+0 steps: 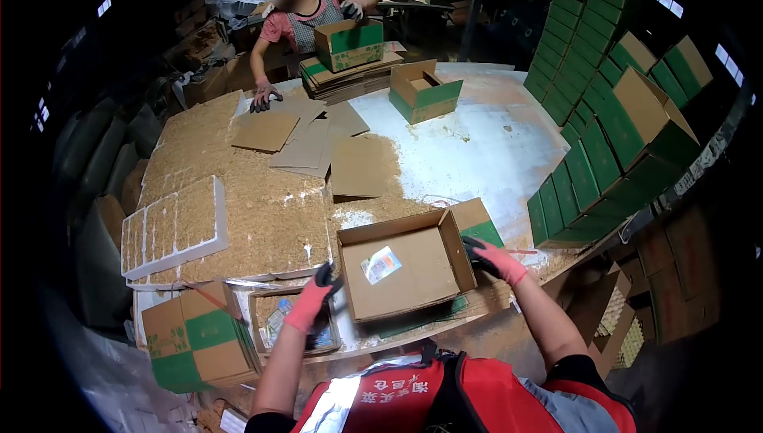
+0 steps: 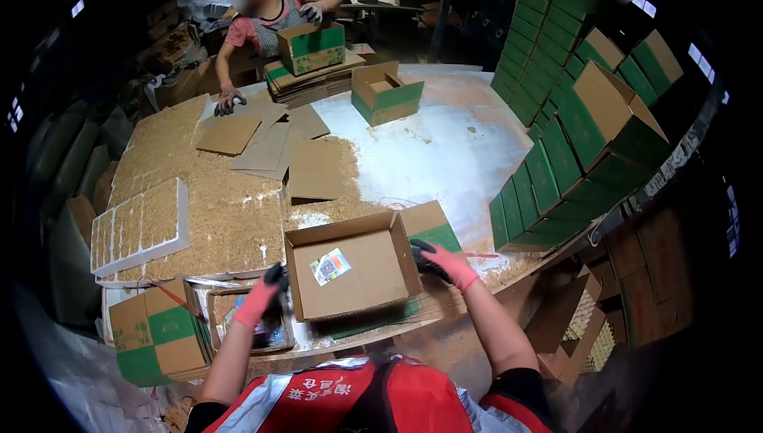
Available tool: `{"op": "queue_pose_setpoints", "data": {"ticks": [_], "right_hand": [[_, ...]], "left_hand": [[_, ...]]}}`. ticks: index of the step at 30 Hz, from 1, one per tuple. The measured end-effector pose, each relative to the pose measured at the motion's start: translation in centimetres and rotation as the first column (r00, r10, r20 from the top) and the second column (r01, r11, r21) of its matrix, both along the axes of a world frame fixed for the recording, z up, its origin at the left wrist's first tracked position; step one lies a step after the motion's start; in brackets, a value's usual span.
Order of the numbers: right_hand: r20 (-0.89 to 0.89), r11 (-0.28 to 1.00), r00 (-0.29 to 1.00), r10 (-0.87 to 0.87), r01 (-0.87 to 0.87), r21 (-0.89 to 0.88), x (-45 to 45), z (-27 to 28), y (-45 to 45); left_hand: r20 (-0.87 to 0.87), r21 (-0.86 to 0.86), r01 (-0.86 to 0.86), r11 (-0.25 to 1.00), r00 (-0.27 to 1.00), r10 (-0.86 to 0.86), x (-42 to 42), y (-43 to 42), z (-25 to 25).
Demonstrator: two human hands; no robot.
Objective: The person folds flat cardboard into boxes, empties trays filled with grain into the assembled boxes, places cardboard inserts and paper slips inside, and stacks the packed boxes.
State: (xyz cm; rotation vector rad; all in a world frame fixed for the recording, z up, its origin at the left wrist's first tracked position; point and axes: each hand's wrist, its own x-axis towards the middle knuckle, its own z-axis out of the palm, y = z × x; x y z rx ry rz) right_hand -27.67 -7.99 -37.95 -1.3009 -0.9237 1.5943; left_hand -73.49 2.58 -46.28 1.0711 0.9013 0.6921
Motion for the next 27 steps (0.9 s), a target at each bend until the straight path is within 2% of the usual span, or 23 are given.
{"op": "queue_pose_setpoints", "data": {"ticks": [1,2,3,4,6,7,8,9,10,12,13,15,16,17,18,19,20,21,22,24,25,27], "right_hand": [[0.659,0.969,0.74,0.135,-0.237,0.068,0.5,-6.3,1.0],[0.528,0.953,0.811,0.251,-0.301,0.01,-0.3,-9.9,1.6],[0.678,0.962,0.702,0.217,-0.038,-0.269,-5.7,-4.5,1.9],[0.663,0.967,0.734,0.147,0.035,-0.252,-6.4,-6.4,2.6],[0.623,0.973,0.777,0.09,0.065,-0.223,-8.0,-4.0,2.5],[0.444,0.984,0.894,0.062,0.018,-0.175,-8.6,-2.9,2.1],[0.249,0.995,0.968,0.022,0.003,-0.099,-8.9,-1.6,1.4],[0.215,0.996,0.977,-0.005,0.023,-0.08,-9.1,1.7,1.2],[0.231,0.999,0.972,-0.046,0.045,0.007,-8.6,4.0,1.3],[0.311,0.974,0.942,-0.123,0.054,0.22,-6.8,7.7,1.3],[0.294,0.965,0.947,-0.13,0.053,0.257,-5.4,10.5,0.9],[0.317,0.949,0.934,-0.162,0.06,0.308,-0.1,15.0,0.3],[0.296,0.859,0.935,-0.195,0.017,0.512,4.3,15.9,0.2],[0.136,0.899,0.977,-0.163,0.09,0.428,6.9,21.7,-3.3],[0.423,0.758,0.748,-0.512,0.161,0.632,9.0,26.2,-6.4],[0.375,0.383,0.128,-0.918,0.038,0.923,12.5,27.5,-8.2],[0.169,0.202,-0.306,-0.937,-0.077,0.976,16.4,30.8,-11.1],[-0.155,-0.078,-0.537,-0.829,-0.163,0.984,21.0,32.6,-13.2],[-0.275,-0.206,-0.626,-0.73,-0.183,0.961,26.0,34.2,-15.4],[-0.234,-0.327,-0.486,-0.842,0.114,0.938,39.4,32.2,-17.1],[-0.173,-0.215,-0.139,-0.975,0.41,0.886,43.2,30.5,-17.6],[-0.196,0.042,0.333,-0.922,0.59,0.806,47.7,26.5,-16.9]], "left_hand": [[0.182,-0.098,0.048,0.994,0.983,-0.029,2.2,-1.8,0.9],[-0.106,0.195,0.01,0.981,0.994,0.011,5.7,-3.2,3.7],[-0.336,0.397,0.004,0.918,0.931,0.142,6.9,-3.3,2.4],[-0.507,0.576,0.046,0.816,0.803,0.312,7.6,-3.4,0.8],[-0.126,0.241,-0.207,0.948,0.962,0.242,7.4,-4.0,0.6],[0.092,0.048,-0.238,0.97,0.968,0.233,7.6,-3.3,0.6],[0.201,-0.21,-0.23,0.95,0.941,0.272,7.0,-3.7,0.1],[0.374,-0.471,-0.067,0.88,0.888,0.268,6.5,-4.2,1.8],[0.491,-0.536,0.074,0.841,0.838,0.239,6.9,-4.5,2.9],[0.56,-0.261,0.143,0.955,0.828,0.029,9.2,-5.4,6.8],[0.55,-0.151,0.231,0.961,0.828,-0.112,10.8,-6.1,11.3],[0.623,-0.217,0.285,0.934,0.776,-0.092,14.5,-5.4,13.3],[0.624,-0.22,0.297,0.929,0.775,-0.1,16.5,-4.5,15.3],[0.625,-0.206,0.309,0.928,0.772,-0.118,18.4,-3.8,17.2],[0.632,-0.188,0.324,0.927,0.762,-0.138,20.7,-3.1,19.3],[0.642,-0.166,0.345,0.924,0.749,-0.164,23.2,-2.5,21.5],[0.647,-0.137,0.367,0.92,0.736,-0.197,25.8,-1.8,23.9],[0.654,-0.11,0.394,0.912,0.72,-0.232,28.6,-1.2,26.3],[0.657,-0.079,0.42,0.904,0.704,-0.269,31.8,-0.8,28.7],[0.663,-0.018,0.473,0.881,0.665,-0.344,38.8,-0.2,34.3],[0.663,0.002,0.505,0.863,0.646,-0.379,42.6,0.0,37.1],[0.657,0.025,0.566,0.824,0.612,-0.44,50.6,0.1,41.9]]}}
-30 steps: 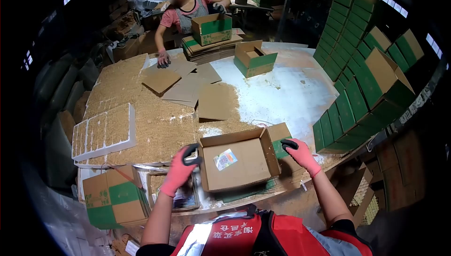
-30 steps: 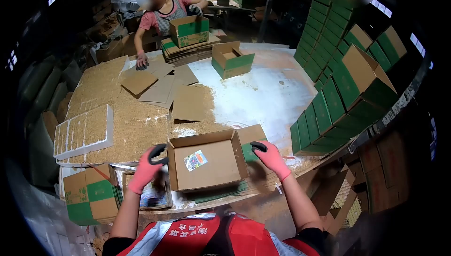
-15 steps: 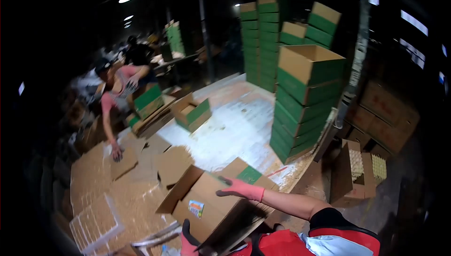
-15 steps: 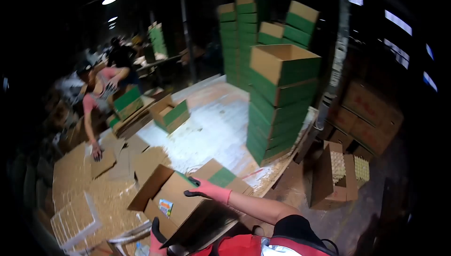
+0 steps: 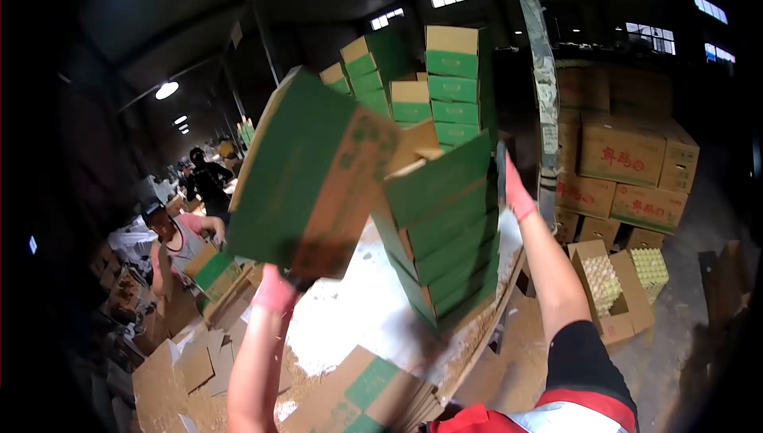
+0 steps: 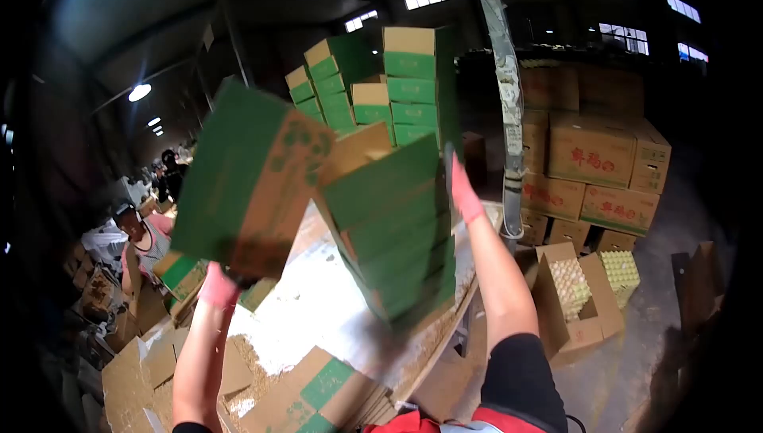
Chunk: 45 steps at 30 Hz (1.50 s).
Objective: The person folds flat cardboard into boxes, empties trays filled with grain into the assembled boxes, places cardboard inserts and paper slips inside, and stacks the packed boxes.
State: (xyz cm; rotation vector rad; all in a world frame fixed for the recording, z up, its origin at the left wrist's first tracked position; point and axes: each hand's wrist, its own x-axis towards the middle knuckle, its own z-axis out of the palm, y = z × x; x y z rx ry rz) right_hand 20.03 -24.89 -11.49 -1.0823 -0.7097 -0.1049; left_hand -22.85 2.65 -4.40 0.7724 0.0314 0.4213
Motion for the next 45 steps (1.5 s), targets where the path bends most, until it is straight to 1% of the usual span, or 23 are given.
{"op": "queue_pose_setpoints", "data": {"ticks": [1,4,5,8,10,13,15,16,17,18,19,22,24,25,26,28,29,30,32,35,38,41,45], "right_hand": [[-0.029,0.996,0.996,0.082,-0.083,-0.015,0.6,-0.6,-0.1],[-0.079,0.993,0.991,0.104,-0.107,-0.043,1.0,-0.9,-0.2],[-0.159,0.972,0.96,0.231,-0.234,-0.002,2.2,-1.5,-0.1],[0.17,0.915,0.904,-0.393,0.403,-0.032,6.7,-5.9,6.0],[-0.048,0.987,0.991,-0.127,0.131,0.096,7.7,-6.5,5.7],[-0.071,0.957,0.994,0.08,-0.057,0.285,7.2,-6.5,4.1],[-0.027,0.882,0.891,-0.453,0.452,0.131,5.1,-5.5,4.1],[0.239,0.653,0.623,-0.745,0.755,0.065,3.9,-4.7,2.9],[0.218,0.633,0.614,-0.759,0.774,0.022,-0.4,-2.8,1.0],[0.259,0.662,0.626,-0.736,0.746,0.077,-5.8,-1.1,0.0],[0.283,0.793,0.741,-0.608,0.578,0.191,-10.3,-0.9,0.3],[0.726,0.995,0.686,0.049,0.028,-0.094,-22.1,-6.1,3.0],[0.623,0.744,0.563,0.543,0.021,-0.668,-28.7,-13.3,6.2],[0.382,0.596,0.641,0.666,-0.149,-0.789,-30.5,-18.9,8.2],[0.271,0.515,0.728,0.63,-0.13,-0.848,-31.4,-26.6,10.1],[-0.051,0.299,0.872,0.487,-0.221,-0.928,-33.0,-36.5,13.0],[-0.481,0.185,0.771,0.418,-0.59,-0.786,-34.6,-36.7,13.3],[-0.333,0.049,0.849,0.411,-0.385,-0.921,-36.1,-40.5,14.6],[-0.199,0.057,0.941,0.274,-0.222,-0.973,-40.3,-39.2,13.2],[-0.252,0.321,0.869,0.427,-0.406,-0.856,-40.9,-38.4,9.3],[-0.24,0.405,0.894,0.378,-0.392,-0.826,-39.6,-34.3,8.2],[-0.131,0.411,0.774,0.619,-0.461,-0.787,-38.7,-25.0,10.0],[-0.126,0.12,0.672,0.73,-0.308,-0.944,-39.0,-26.4,13.0]], "left_hand": [[-0.021,-0.012,0.045,0.999,0.999,-0.046,3.9,-0.3,2.0],[-0.051,0.603,-0.11,0.79,0.983,0.175,12.7,-3.0,5.6],[-0.164,0.547,-0.074,0.834,0.967,0.194,14.4,-5.3,7.4],[-0.334,0.536,0.186,0.823,0.943,0.005,20.3,-1.5,5.7],[-0.336,0.65,0.165,0.741,0.938,0.085,21.0,-1.5,5.3],[-0.231,0.896,0.074,0.439,0.92,0.317,21.0,-1.2,5.3],[-0.188,0.979,0.129,0.155,0.861,0.472,18.9,-3.4,6.9],[-0.033,0.985,0.128,-0.118,0.802,0.596,17.4,-3.0,6.2],[0.096,0.95,0.136,-0.281,0.729,0.677,15.3,-2.5,5.1],[0.12,0.955,0.121,-0.271,0.676,0.727,12.7,-1.9,3.8],[-0.237,0.904,-0.083,0.419,0.72,0.653,9.4,-2.1,2.5],[-0.301,0.928,-0.027,0.372,0.536,0.789,-5.3,0.9,-12.5],[-0.085,0.967,0.256,-0.016,0.378,0.922,-18.8,0.7,-26.8],[-0.058,0.934,0.336,0.124,-0.199,0.978,-24.9,0.3,-37.9],[-0.267,0.777,0.446,0.444,-0.404,0.875,-28.8,-2.5,-38.2],[-0.51,0.705,0.204,0.679,-0.52,0.685,-34.3,-6.5,-42.7],[-0.874,0.484,-0.349,0.802,-0.152,0.462,-38.0,-5.7,-50.7],[-0.798,0.569,-0.493,0.658,-0.138,0.587,-36.1,-8.7,-48.5],[-0.613,0.789,-0.335,0.515,-0.364,0.701,-38.1,-9.0,-51.0],[-0.44,0.896,-0.177,0.408,-0.218,0.871,-39.3,-15.1,-38.4],[-0.174,0.983,-0.105,0.154,-0.222,0.96,-42.3,-13.4,-40.3],[0.235,0.962,0.218,-0.166,-0.347,0.908,-37.5,-12.8,-24.7],[0.196,0.807,0.495,-0.321,0.289,0.937,-31.0,-7.0,-19.5]]}}
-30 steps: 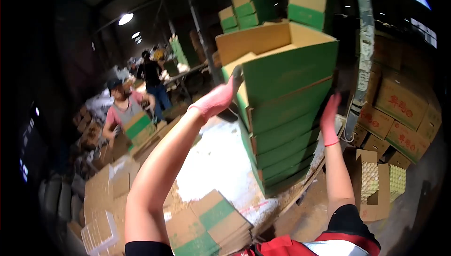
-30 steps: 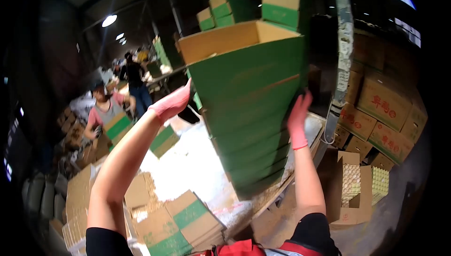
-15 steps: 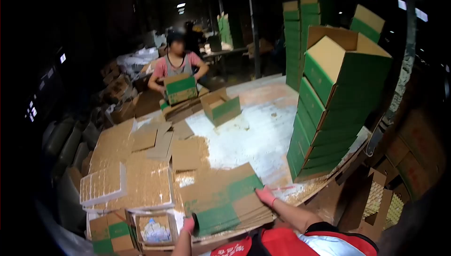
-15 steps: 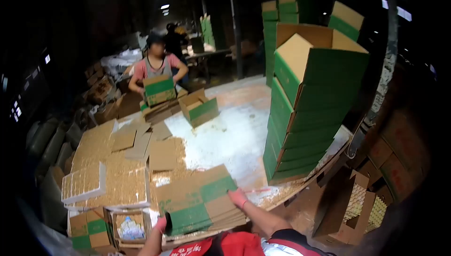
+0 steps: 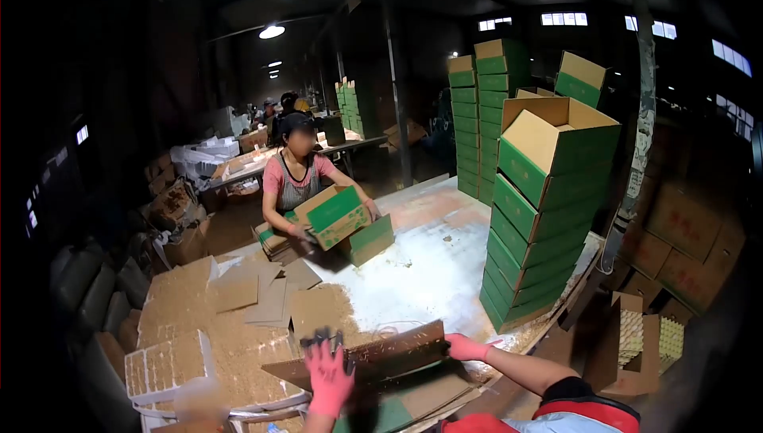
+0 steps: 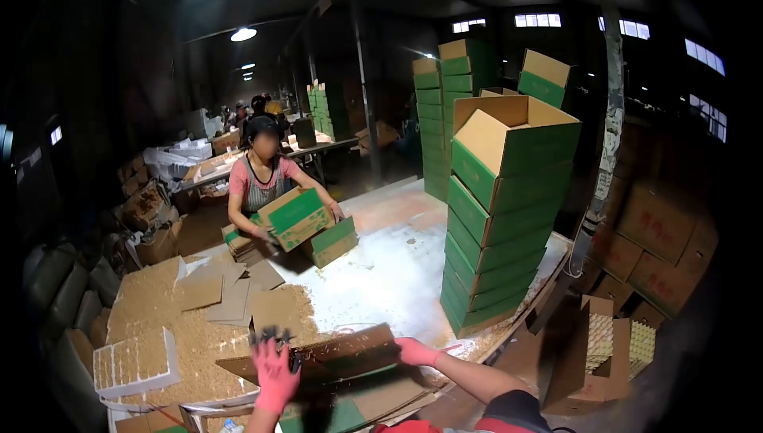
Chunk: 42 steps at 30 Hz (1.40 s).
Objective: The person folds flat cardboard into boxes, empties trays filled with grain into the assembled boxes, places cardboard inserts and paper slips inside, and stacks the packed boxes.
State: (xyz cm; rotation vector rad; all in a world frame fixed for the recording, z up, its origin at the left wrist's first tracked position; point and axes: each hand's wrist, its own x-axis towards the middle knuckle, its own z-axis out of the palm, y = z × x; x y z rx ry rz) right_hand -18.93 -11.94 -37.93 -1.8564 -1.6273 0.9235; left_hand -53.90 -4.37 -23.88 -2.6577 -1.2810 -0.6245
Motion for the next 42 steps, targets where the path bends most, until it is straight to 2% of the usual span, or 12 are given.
{"op": "queue_pose_setpoints", "data": {"ticks": [2,5,8,15,18,23,27,30,32,37,40,42], "right_hand": [[0.238,0.984,0.966,0.098,-0.059,-0.168,0.4,2.5,1.0],[0.204,0.797,0.923,-0.326,0.152,0.585,-0.9,10.3,1.6],[0.546,0.77,0.837,-0.031,-0.329,0.547,-4.8,13.5,5.0],[0.57,0.882,0.718,0.4,-0.47,-0.028,-4.4,16.4,13.8],[0.681,0.502,0.664,0.309,-0.722,0.476,-8.8,19.4,15.3],[0.773,0.559,0.558,0.303,-0.761,0.33,-4.5,12.3,23.9],[0.916,0.679,0.304,0.261,-0.733,0.05,-4.1,11.3,21.3],[0.925,0.645,0.089,0.368,-0.741,-0.185,-8.0,13.5,16.4],[0.883,0.562,0.02,0.469,-0.778,-0.28,-11.1,14.8,13.4],[0.704,0.555,0.348,0.619,-0.829,-0.077,-9.4,15.9,10.7],[0.416,0.825,0.834,0.362,-0.494,0.273,-10.4,11.4,11.0],[0.261,0.76,0.937,0.233,-0.343,0.553,-12.9,10.6,11.7]], "left_hand": [[0.024,0.023,0.209,0.978,0.977,-0.21,1.4,3.5,-3.0],[-0.023,0.193,0.079,0.978,0.997,-0.076,2.3,3.7,-3.7],[-0.002,0.197,-0.011,0.98,1.0,0.011,5.1,4.1,-3.3],[-0.166,-0.037,0.283,0.958,0.944,-0.286,4.5,-0.1,-1.9],[-0.167,-0.028,0.624,0.781,0.767,-0.619,6.2,-2.6,0.7],[-0.528,-0.036,0.297,0.954,0.805,-0.271,-1.3,-2.8,2.2],[-0.329,-0.723,-0.227,0.652,0.944,-0.036,-5.1,-5.2,4.4],[-0.291,-0.197,-0.359,0.912,0.91,0.295,-0.2,-8.0,1.5],[-0.107,-0.023,-0.249,0.968,0.964,0.245,2.1,-4.4,-2.9],[-0.084,0.006,0.004,1.0,0.996,-0.004,1.6,-1.1,-5.0],[-0.109,-0.242,0.038,0.97,0.992,-0.066,-1.1,0.5,-11.0],[-0.109,-0.151,0.127,0.98,0.984,-0.144,-2.0,1.2,-13.9]]}}
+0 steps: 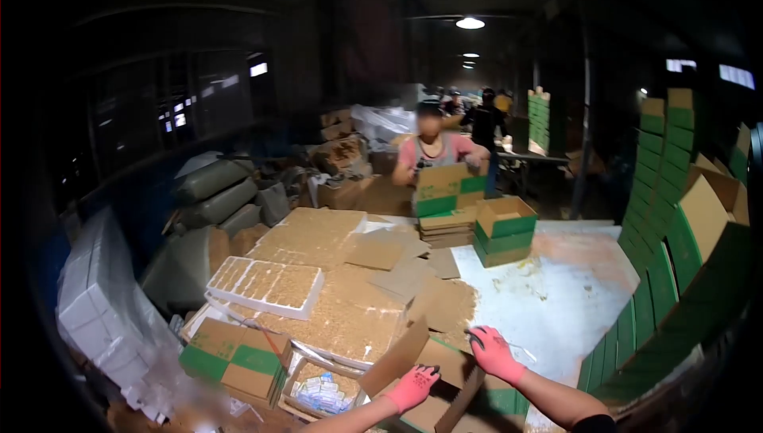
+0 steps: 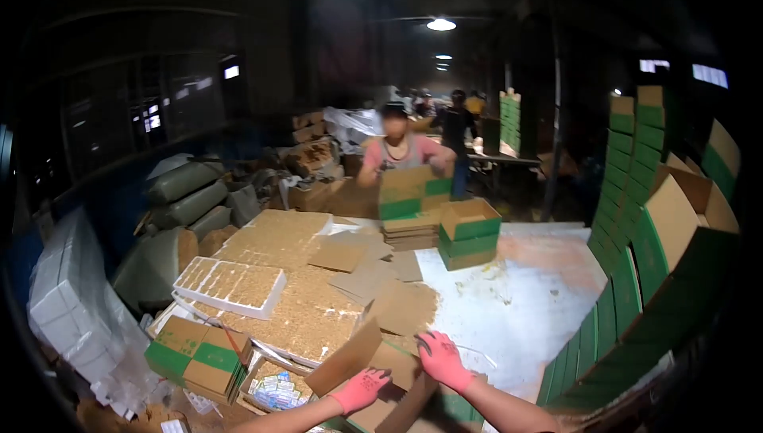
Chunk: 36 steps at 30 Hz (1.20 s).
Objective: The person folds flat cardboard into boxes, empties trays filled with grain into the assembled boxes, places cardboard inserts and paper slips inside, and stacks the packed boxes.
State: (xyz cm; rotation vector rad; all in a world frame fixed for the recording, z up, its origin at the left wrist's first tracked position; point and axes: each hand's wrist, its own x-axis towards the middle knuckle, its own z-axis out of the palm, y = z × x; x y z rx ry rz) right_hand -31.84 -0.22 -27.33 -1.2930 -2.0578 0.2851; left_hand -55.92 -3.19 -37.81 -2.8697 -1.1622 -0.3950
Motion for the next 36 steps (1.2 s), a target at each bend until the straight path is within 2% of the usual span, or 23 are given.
{"op": "queue_pose_setpoints", "data": {"ticks": [2,4,6,7,8,9,10,13,16,18,21,22,23,24,25,26,27,28,30,31,33,35,36], "right_hand": [[-0.115,0.995,0.988,-0.099,0.097,-0.024,-1.7,0.0,0.8],[-0.133,0.98,0.971,-0.198,0.197,-0.017,-2.2,-0.6,0.9],[-0.186,0.962,0.944,-0.272,0.271,-0.029,-3.3,-2.3,0.8],[-0.23,0.954,0.926,-0.298,0.298,-0.037,-4.3,-3.6,1.2],[-0.277,0.946,0.906,-0.32,0.322,-0.037,-5.6,-4.0,1.4],[-0.123,0.874,0.878,-0.462,0.426,-0.235,-7.3,-1.2,-0.1],[-0.191,0.874,0.855,-0.483,0.458,-0.162,-7.6,-2.7,0.1],[-0.372,0.839,0.786,-0.495,0.544,0.033,-6.1,-6.8,1.2],[-0.462,0.702,0.591,-0.662,0.704,-0.105,-4.5,-9.8,-3.0],[-0.425,0.808,0.696,-0.579,0.56,-0.184,-6.1,-12.4,-5.4],[-0.42,0.917,0.822,-0.384,0.288,-0.276,-8.6,-14.5,-6.0],[-0.423,0.933,0.851,-0.312,0.191,-0.304,-8.8,-14.6,-5.8],[-0.539,0.925,0.78,-0.317,0.127,-0.358,-9.2,-6.6,-5.5],[-0.571,0.958,0.792,-0.215,0.057,-0.282,-8.9,-1.9,-4.7],[-0.344,0.985,0.938,-0.029,-0.032,-0.172,-7.9,-0.4,-3.7],[-0.07,0.985,0.986,0.149,-0.154,-0.083,-6.8,0.5,-3.0],[0.108,0.925,0.919,0.379,-0.374,-0.066,-6.3,1.5,-2.6],[0.311,0.84,0.79,0.529,-0.433,-0.328,-6.1,2.0,-2.9],[0.305,0.772,0.711,0.634,-0.563,-0.295,-5.5,0.5,-3.3],[0.312,0.746,0.681,0.663,-0.56,-0.361,-5.1,1.1,-3.4],[0.205,0.636,0.611,0.765,-0.665,-0.391,-4.7,0.2,-3.5],[0.054,0.504,0.533,0.844,-0.756,-0.417,-5.0,-0.7,-4.1],[0.03,0.437,0.485,0.874,-0.758,-0.483,-5.5,-0.1,-4.1]], "left_hand": [[-0.138,0.244,0.182,0.953,0.979,-0.151,-0.9,0.5,5.4],[-0.101,0.031,-0.076,0.997,0.992,0.079,-3.1,-0.7,16.3],[0.175,-0.076,-0.314,0.946,0.93,0.322,-8.4,4.0,9.0],[0.129,-0.436,-0.302,0.848,0.911,0.39,-7.7,2.2,13.7],[-0.048,-0.149,-0.301,0.942,0.954,0.297,-6.2,1.5,12.0],[0.089,-0.301,-0.149,0.942,0.979,0.183,-4.3,0.6,11.6],[0.238,-0.435,0.019,0.9,0.967,0.095,-2.8,-1.2,11.0],[-0.002,-0.18,0.042,0.983,0.999,-0.043,-2.0,-4.9,8.5],[-0.054,-0.183,-0.055,0.982,0.997,0.046,-6.3,-1.3,7.8],[0.186,-0.306,-0.146,0.941,0.96,0.209,-10.7,1.4,5.3],[0.474,-0.457,-0.203,0.866,0.768,0.43,-14.7,1.4,3.6],[0.585,-0.584,-0.204,0.785,0.564,0.582,-15.0,0.2,2.7],[0.63,-0.674,-0.106,0.731,0.435,0.643,-14.5,-1.1,1.4],[0.65,-0.735,0.011,0.678,0.3,0.699,-13.0,-2.3,-0.4],[0.58,-0.792,0.018,0.61,0.336,0.742,-10.1,-3.9,-2.4],[0.509,-0.842,0.027,0.538,0.369,0.778,-7.5,-5.8,-4.9],[0.513,-0.846,0.116,0.52,0.44,0.737,-6.8,-6.7,-11.7],[0.523,-0.845,0.204,0.494,0.509,0.684,-6.5,-6.6,-16.9],[0.287,-0.956,0.108,0.272,0.52,0.804,-10.4,-7.3,-17.0],[0.303,-0.945,0.06,0.32,0.521,0.798,-14.6,-7.0,-18.1],[0.361,-0.932,0.1,0.348,0.325,0.874,-17.8,-6.8,-13.2],[0.437,-0.88,0.258,0.399,0.11,0.893,-16.0,-5.0,-1.2],[0.49,-0.839,0.328,0.434,0.109,0.865,-13.8,-4.3,1.1]]}}
